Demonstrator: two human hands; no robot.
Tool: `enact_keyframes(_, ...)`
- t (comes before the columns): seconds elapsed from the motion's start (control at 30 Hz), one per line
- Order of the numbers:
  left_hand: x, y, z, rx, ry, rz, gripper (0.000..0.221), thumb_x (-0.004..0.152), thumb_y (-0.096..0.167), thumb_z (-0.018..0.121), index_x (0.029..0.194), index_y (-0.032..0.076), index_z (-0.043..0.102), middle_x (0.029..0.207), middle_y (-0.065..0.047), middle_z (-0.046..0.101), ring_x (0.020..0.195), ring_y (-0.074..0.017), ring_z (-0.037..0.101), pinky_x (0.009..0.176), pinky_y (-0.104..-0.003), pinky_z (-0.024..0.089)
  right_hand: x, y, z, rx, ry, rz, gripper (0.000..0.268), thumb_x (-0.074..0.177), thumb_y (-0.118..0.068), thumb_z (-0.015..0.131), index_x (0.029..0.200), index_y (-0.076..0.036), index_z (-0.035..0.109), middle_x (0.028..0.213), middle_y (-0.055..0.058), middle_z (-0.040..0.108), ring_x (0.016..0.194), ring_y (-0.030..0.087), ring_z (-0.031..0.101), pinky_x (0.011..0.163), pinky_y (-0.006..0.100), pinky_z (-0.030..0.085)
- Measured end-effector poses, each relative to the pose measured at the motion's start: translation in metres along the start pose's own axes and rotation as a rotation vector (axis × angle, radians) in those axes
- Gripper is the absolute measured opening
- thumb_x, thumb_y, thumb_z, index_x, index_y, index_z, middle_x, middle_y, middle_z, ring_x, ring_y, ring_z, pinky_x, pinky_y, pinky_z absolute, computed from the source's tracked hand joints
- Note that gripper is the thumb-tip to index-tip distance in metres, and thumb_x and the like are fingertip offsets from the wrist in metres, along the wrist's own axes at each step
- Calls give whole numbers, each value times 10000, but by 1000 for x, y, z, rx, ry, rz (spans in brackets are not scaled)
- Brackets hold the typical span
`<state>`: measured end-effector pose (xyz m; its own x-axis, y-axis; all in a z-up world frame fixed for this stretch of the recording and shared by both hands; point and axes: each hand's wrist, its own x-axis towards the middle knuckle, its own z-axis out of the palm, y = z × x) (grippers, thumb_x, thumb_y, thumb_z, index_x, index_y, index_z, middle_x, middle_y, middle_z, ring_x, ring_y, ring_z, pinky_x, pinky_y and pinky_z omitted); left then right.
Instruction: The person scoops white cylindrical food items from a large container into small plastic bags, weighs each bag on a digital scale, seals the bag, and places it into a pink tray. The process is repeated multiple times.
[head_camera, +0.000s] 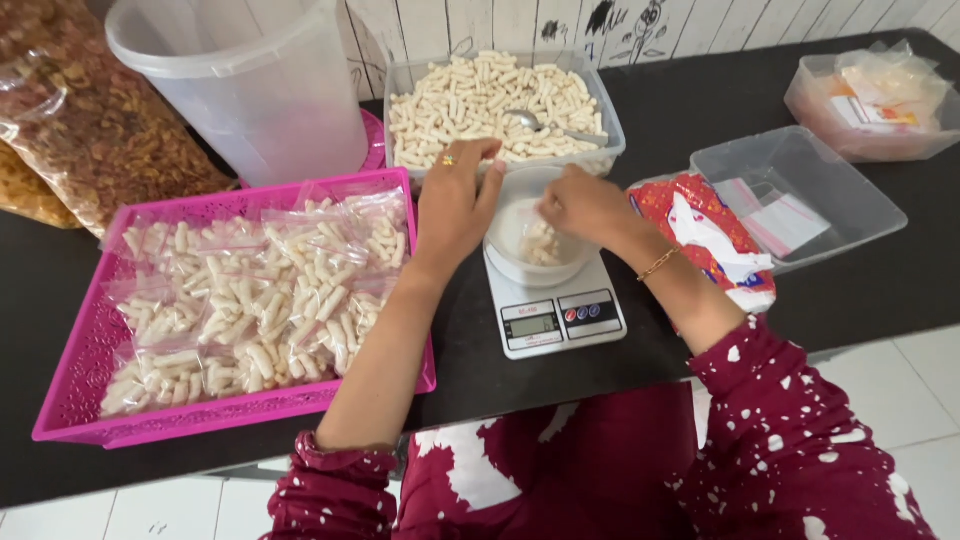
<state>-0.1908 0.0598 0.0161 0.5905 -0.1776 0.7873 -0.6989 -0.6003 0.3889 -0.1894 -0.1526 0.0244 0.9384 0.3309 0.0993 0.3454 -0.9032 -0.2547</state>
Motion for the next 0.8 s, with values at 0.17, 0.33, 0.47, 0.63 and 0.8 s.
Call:
enact_keyframes(0.17, -9, -1, 6, -13, -134, -181, 341, 993, 344, 617, 1250, 120, 632, 1083, -143, 674, 1071, -359, 658, 956, -463, 503, 24, 14, 5, 229, 59, -130, 145, 925, -294, 646, 886, -160, 685, 1019, 83, 540, 930, 350, 663, 790, 446, 535)
enact_keyframes(0.33, 27, 15, 6, -212, -476, -581, 609, 852, 543, 670, 1305, 141, 600, 1281, -205, 656, 1255, -403, 589, 1086, -497, 444, 42, 3, -36, 377, 227, -121, 94, 905, -278, 669, 895, -184, 665, 985, 20, 552, 898, 204, 663, 813, 368, 522)
enact_keyframes(0.47, 66, -9, 29, -344, -476, -589, 482, 900, 489, 635, 1315, 246, 588, 1302, -176, 645, 1282, -360, 570, 1097, -468, 439, 75, 12, -59, 401, 371, -154, 100, 891, -276, 690, 873, -181, 665, 894, 29, 577, 858, 208, 674, 775, 353, 522)
enact_keyframes(0.63, 93, -27, 39, -374, -453, -787, 595, 878, 519, 570, 1423, 279, 560, 1149, -158, 691, 1071, -282, 685, 1004, -430, 506, 112, 44, -58, 434, 466, -121, 77, 912, -223, 660, 865, -164, 676, 847, 22, 604, 844, 201, 684, 787, 330, 520)
enact_keyframes(0.8, 86, -55, 58, -309, -326, -752, 548, 916, 437, 531, 1411, 206, 570, 1282, -209, 645, 1247, -397, 586, 1069, -515, 438, 139, 81, 2, 461, 563, -97, 86, 900, -258, 702, 898, -172, 705, 799, 38, 631, 821, 203, 688, 788, 314, 530)
